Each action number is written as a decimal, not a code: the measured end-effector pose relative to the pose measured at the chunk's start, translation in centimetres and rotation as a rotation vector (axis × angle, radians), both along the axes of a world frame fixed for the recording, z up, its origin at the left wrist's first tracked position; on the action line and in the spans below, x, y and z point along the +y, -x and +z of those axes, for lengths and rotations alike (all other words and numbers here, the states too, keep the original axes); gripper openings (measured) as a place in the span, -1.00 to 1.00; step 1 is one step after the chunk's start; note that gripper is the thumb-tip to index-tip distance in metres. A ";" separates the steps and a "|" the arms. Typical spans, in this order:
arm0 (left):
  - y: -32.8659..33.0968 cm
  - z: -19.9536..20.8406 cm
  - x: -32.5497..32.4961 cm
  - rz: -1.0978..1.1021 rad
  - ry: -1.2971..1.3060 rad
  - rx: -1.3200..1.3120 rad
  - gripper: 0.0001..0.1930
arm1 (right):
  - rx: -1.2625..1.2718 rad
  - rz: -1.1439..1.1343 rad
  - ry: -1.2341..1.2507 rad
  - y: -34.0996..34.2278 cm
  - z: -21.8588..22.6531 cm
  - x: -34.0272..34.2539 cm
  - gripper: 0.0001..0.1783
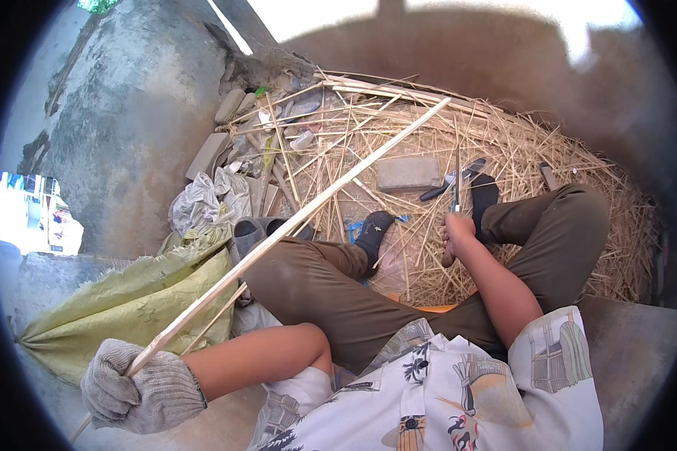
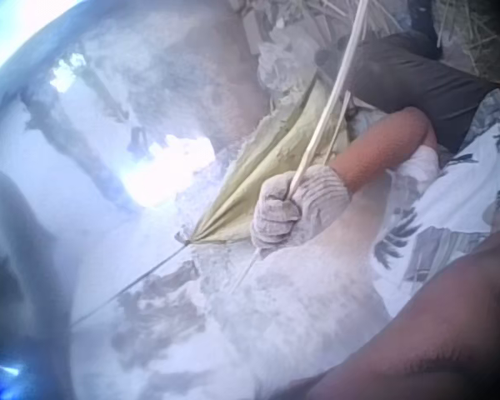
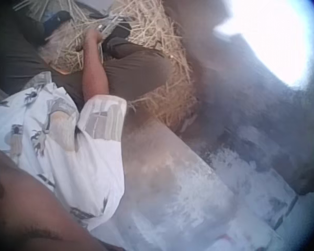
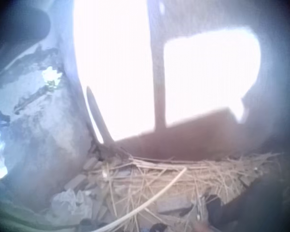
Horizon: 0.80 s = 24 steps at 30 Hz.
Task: The person sits cross-legged on the ground and uses a large knife to shave thin strips from a long bamboo stick. They hold the bamboo with a gloved left hand and repeatedly scrape the knife along its length, producing fine shavings that fall onto the floor.
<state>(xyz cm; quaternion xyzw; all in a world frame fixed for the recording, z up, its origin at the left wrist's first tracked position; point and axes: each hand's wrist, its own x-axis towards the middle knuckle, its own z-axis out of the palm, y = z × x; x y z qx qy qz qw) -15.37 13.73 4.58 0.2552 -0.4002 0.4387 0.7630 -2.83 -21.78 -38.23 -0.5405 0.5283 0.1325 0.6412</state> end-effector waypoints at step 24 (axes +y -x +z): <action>-18.5 -9.4 -15.0 0.065 -0.258 0.643 -0.37 | -0.629 0.581 0.360 4.3 9.6 6.9 -0.65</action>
